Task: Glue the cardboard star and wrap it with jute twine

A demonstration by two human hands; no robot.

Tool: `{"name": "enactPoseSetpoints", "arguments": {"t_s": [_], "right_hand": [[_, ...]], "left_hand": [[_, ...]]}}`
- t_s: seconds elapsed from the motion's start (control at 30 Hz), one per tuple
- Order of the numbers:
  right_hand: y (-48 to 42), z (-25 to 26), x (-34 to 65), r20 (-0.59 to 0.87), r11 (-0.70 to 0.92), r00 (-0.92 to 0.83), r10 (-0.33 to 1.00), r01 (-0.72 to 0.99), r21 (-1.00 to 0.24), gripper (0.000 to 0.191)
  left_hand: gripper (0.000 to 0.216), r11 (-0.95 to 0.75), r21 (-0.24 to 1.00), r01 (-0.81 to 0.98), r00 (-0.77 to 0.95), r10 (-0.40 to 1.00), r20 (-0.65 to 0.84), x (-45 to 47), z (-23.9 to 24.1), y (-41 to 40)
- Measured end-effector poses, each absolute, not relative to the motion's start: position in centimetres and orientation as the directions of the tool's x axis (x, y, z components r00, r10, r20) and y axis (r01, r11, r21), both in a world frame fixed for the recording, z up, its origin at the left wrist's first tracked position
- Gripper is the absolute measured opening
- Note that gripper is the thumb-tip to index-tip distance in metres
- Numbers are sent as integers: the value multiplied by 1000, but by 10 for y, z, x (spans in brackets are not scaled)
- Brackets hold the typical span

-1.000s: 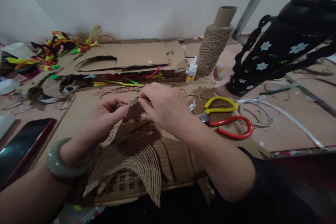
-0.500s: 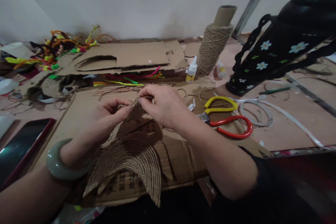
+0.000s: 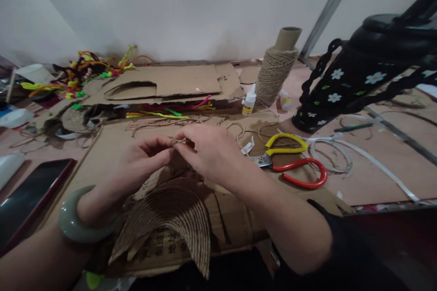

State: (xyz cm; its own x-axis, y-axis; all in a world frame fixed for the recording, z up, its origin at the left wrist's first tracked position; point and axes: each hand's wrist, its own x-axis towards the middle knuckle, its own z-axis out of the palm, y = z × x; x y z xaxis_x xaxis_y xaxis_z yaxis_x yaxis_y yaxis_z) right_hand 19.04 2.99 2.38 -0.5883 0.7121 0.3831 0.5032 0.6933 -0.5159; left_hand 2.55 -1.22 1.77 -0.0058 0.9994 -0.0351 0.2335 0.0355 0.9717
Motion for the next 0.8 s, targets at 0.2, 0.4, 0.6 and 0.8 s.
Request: {"name": "enactPoseSetpoints", "arguments": {"t_s": [0.2, 0.4, 0.6, 0.8], "right_hand": [[25, 16, 192, 614, 805, -542, 574, 512, -300, 24], [18, 15, 189, 647, 820, -582, 493, 559, -123, 21], [17, 15, 187, 679, 831, -606, 414, 556, -11, 22], [17, 15, 190, 666, 814, -632, 395, 578, 66, 22]], "left_hand": [[12, -20, 996, 83, -133, 991, 31, 22, 10, -11], [9, -74, 997, 32, -178, 981, 79, 21, 5, -12], [9, -61, 994, -95, -165, 985, 45, 23, 6, -12], [14, -4, 981, -195, -134, 991, -22, 25, 6, -13]]}}
